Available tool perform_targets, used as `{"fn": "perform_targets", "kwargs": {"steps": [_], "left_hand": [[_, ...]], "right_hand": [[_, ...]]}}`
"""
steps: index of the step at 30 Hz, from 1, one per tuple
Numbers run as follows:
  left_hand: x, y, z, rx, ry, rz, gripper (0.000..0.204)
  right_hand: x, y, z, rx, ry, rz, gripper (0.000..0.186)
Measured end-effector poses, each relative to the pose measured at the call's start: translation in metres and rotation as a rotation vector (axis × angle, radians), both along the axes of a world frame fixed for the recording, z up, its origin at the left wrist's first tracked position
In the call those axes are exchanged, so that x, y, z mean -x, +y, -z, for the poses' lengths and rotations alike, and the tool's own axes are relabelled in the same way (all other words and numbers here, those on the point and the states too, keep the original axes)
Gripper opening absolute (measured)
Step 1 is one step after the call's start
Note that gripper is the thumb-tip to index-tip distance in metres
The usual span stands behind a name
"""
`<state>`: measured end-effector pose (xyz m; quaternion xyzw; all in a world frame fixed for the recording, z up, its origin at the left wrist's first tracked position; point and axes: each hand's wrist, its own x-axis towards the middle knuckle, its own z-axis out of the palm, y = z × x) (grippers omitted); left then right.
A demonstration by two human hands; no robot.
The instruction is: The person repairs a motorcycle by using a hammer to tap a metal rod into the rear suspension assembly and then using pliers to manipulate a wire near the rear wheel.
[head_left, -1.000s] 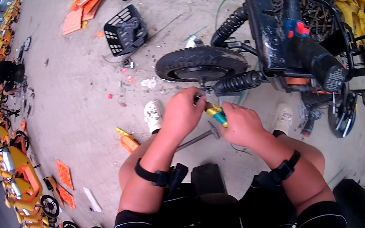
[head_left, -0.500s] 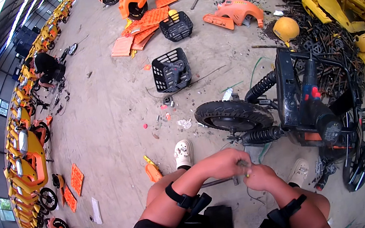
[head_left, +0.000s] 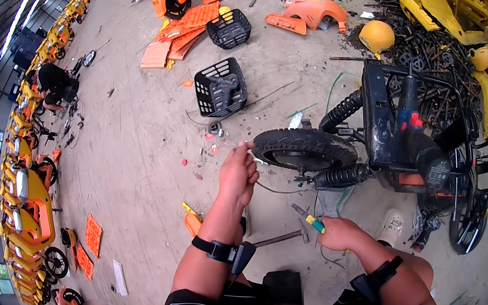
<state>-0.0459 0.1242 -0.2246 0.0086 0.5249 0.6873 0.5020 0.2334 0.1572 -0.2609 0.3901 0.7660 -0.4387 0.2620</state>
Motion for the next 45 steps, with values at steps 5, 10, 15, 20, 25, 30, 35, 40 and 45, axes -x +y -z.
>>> {"fn": "perform_targets", "kwargs": {"steps": [5, 10, 15, 20, 25, 30, 35, 40, 45], "left_hand": [[-0.018, 0.010, -0.002, 0.223, 0.124, 0.310, 0.018], [-0.021, 0.008, -0.011, 0.176, 0.195, 0.355, 0.034], [-0.039, 0.002, -0.007, 0.125, 0.440, 0.583, 0.033], [-0.059, 0.002, 0.001, 0.074, 0.446, 0.660, 0.021], [-0.066, 0.006, 0.008, 0.034, 0.443, 0.691, 0.016], [-0.068, 0.010, 0.011, 0.085, 0.569, 0.763, 0.013], [-0.066, 0.016, 0.017, 0.084, 0.583, 0.770, 0.013], [-0.067, 0.021, 0.017, 0.114, 0.647, 0.791, 0.014], [-0.073, 0.024, 0.016, 0.138, 0.732, 0.844, 0.014]], "right_hand": [[0.002, 0.010, 0.011, 0.416, 0.036, 0.077, 0.032], [-0.006, 0.012, 0.007, 0.930, 0.399, 0.477, 0.026], [0.001, 0.019, -0.017, 0.880, 0.569, 0.740, 0.028], [0.003, 0.021, 0.002, 0.765, 0.631, 0.896, 0.035], [0.003, 0.026, 0.003, 0.876, 0.540, 0.920, 0.044], [0.006, 0.019, 0.004, 0.768, 0.604, 0.914, 0.033], [0.003, 0.019, 0.020, 0.595, 0.581, 0.767, 0.042], [0.003, 0.017, 0.024, 0.528, 0.594, 0.747, 0.065], [0.000, 0.016, 0.033, 0.489, 0.622, 0.736, 0.074]]}}
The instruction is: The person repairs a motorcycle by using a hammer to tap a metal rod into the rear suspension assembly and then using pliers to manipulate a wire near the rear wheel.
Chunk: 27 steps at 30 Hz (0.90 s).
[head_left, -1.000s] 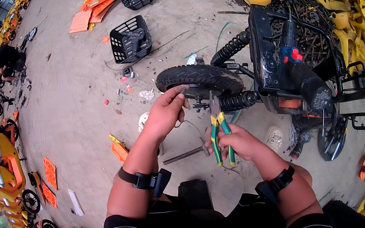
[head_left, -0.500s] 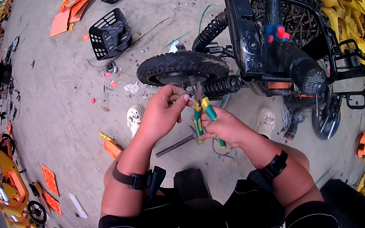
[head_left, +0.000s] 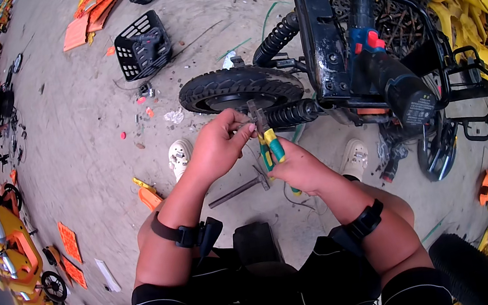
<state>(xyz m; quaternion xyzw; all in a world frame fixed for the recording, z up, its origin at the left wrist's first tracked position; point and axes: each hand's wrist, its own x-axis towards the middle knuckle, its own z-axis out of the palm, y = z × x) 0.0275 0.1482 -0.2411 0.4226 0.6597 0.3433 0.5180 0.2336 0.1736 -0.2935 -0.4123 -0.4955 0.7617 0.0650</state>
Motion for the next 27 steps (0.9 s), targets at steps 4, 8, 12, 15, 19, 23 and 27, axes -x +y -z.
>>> {"fn": "perform_targets", "kwargs": {"steps": [4, 8, 12, 15, 19, 23, 27], "left_hand": [[-0.001, -0.001, 0.000, 0.005, 0.005, -0.024, 0.013], [0.001, -0.001, 0.000, 0.013, -0.051, -0.019, 0.013], [0.000, -0.004, 0.013, -0.100, 0.087, 0.005, 0.011], [0.001, -0.005, 0.017, -0.194, 0.243, 0.041, 0.010], [-0.002, -0.002, 0.016, -0.199, 0.238, 0.044, 0.009], [-0.006, 0.002, 0.009, -0.088, 0.037, -0.001, 0.010], [-0.006, 0.005, 0.011, -0.071, -0.022, -0.006, 0.011]], "right_hand": [[0.003, 0.003, -0.018, 0.044, -0.059, -0.025, 0.071], [0.002, 0.004, -0.021, 0.001, -0.066, -0.044, 0.072], [0.003, 0.004, -0.023, 0.037, -0.076, -0.029, 0.072], [0.002, 0.005, -0.024, 0.050, -0.084, -0.037, 0.073], [-0.002, 0.005, -0.015, -0.029, -0.073, -0.047, 0.080], [-0.004, 0.006, -0.012, -0.055, -0.109, -0.081, 0.084], [-0.004, 0.008, -0.008, -0.105, -0.112, -0.069, 0.084]]}}
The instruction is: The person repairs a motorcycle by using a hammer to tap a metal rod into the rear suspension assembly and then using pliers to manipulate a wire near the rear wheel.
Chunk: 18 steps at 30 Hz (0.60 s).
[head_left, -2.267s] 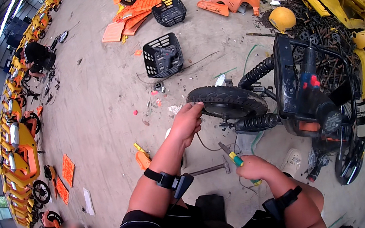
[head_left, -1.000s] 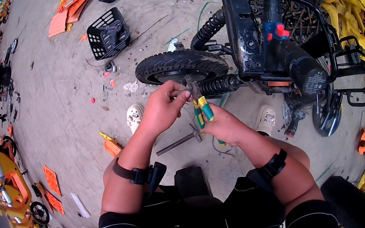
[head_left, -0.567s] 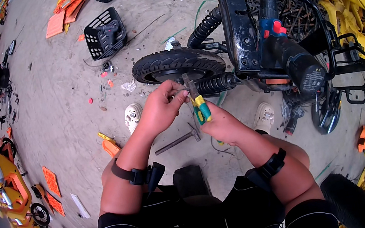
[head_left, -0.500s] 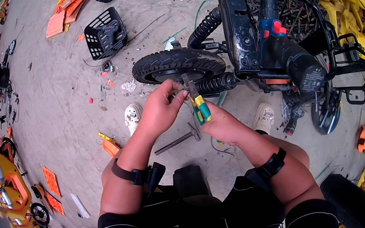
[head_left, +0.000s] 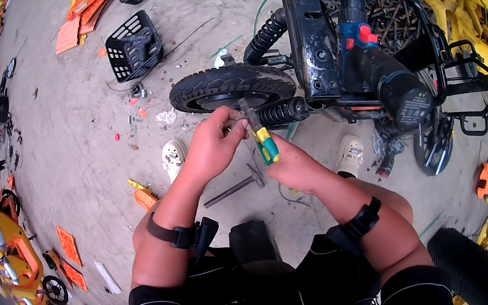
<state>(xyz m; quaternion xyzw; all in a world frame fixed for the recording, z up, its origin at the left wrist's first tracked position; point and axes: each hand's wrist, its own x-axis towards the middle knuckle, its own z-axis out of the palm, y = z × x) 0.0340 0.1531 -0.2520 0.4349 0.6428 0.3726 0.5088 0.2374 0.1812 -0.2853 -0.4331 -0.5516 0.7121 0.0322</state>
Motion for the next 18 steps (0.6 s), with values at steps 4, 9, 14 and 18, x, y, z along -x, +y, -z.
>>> {"fn": "perform_targets", "kwargs": {"steps": [4, 9, 14, 18], "left_hand": [[0.000, 0.006, -0.008, 0.023, -0.020, 0.004, 0.012], [0.001, 0.009, -0.015, 0.040, -0.084, -0.011, 0.010], [-0.003, 0.010, -0.012, -0.016, -0.131, -0.025, 0.011], [-0.004, 0.010, -0.003, -0.059, -0.119, -0.015, 0.012]], "right_hand": [[0.000, 0.005, -0.005, 0.032, -0.004, 0.020, 0.083], [0.005, 0.012, -0.020, 0.078, -0.031, 0.036, 0.068], [0.004, 0.018, -0.037, 0.090, -0.024, 0.059, 0.058], [0.003, 0.009, -0.016, -0.003, 0.086, 0.089, 0.052]]}}
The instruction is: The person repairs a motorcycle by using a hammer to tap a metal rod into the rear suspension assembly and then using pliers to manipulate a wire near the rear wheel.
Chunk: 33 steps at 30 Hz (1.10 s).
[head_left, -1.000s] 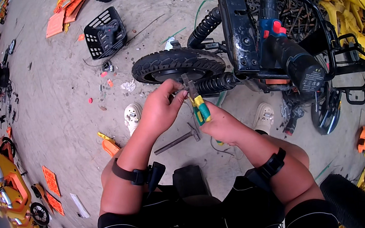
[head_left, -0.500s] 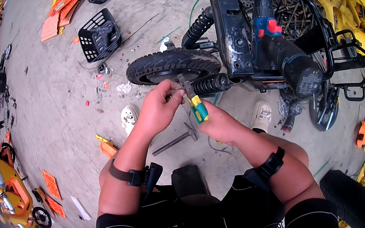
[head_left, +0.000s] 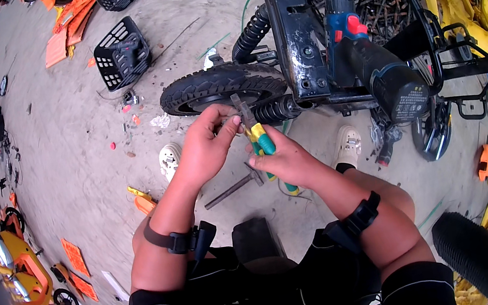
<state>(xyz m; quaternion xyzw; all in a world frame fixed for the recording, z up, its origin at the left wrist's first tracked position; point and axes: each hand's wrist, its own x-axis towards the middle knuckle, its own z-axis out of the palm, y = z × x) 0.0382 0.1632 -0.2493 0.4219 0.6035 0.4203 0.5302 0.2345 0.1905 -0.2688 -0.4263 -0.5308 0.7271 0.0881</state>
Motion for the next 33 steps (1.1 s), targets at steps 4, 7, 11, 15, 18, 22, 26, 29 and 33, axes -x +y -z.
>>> {"fn": "perform_targets", "kwargs": {"steps": [4, 7, 11, 15, 18, 22, 26, 29, 33], "left_hand": [[-0.001, -0.003, -0.008, 0.034, 0.001, -0.004, 0.012], [-0.004, -0.003, -0.006, 0.013, 0.006, -0.010, 0.012], [-0.013, -0.002, 0.000, 0.066, 0.061, -0.021, 0.013], [-0.024, -0.006, 0.000, 0.052, 0.068, 0.038, 0.014], [-0.035, -0.008, 0.006, 0.059, 0.003, 0.025, 0.017], [-0.055, -0.017, 0.012, 0.042, 0.078, -0.108, 0.028], [-0.057, -0.019, 0.002, 0.203, -0.028, -0.087, 0.037], [-0.049, -0.018, 0.004, 0.165, -0.055, -0.072, 0.040], [-0.042, -0.017, 0.003, 0.118, -0.030, -0.035, 0.044]], "right_hand": [[0.001, -0.004, 0.002, 0.039, 0.081, -0.001, 0.044], [0.001, -0.002, -0.009, -0.001, 0.008, -0.001, 0.042], [-0.002, -0.015, 0.000, -0.106, -0.080, 0.054, 0.044], [-0.016, -0.018, -0.007, -0.138, -0.149, 0.071, 0.047], [-0.027, -0.022, -0.007, -0.166, -0.161, 0.081, 0.044], [-0.029, -0.030, -0.010, -0.153, -0.176, 0.081, 0.042], [-0.025, -0.030, -0.015, -0.195, -0.182, 0.104, 0.034], [-0.019, -0.029, -0.021, -0.176, -0.209, 0.101, 0.034], [-0.013, -0.028, -0.026, -0.176, -0.216, 0.099, 0.033]]}}
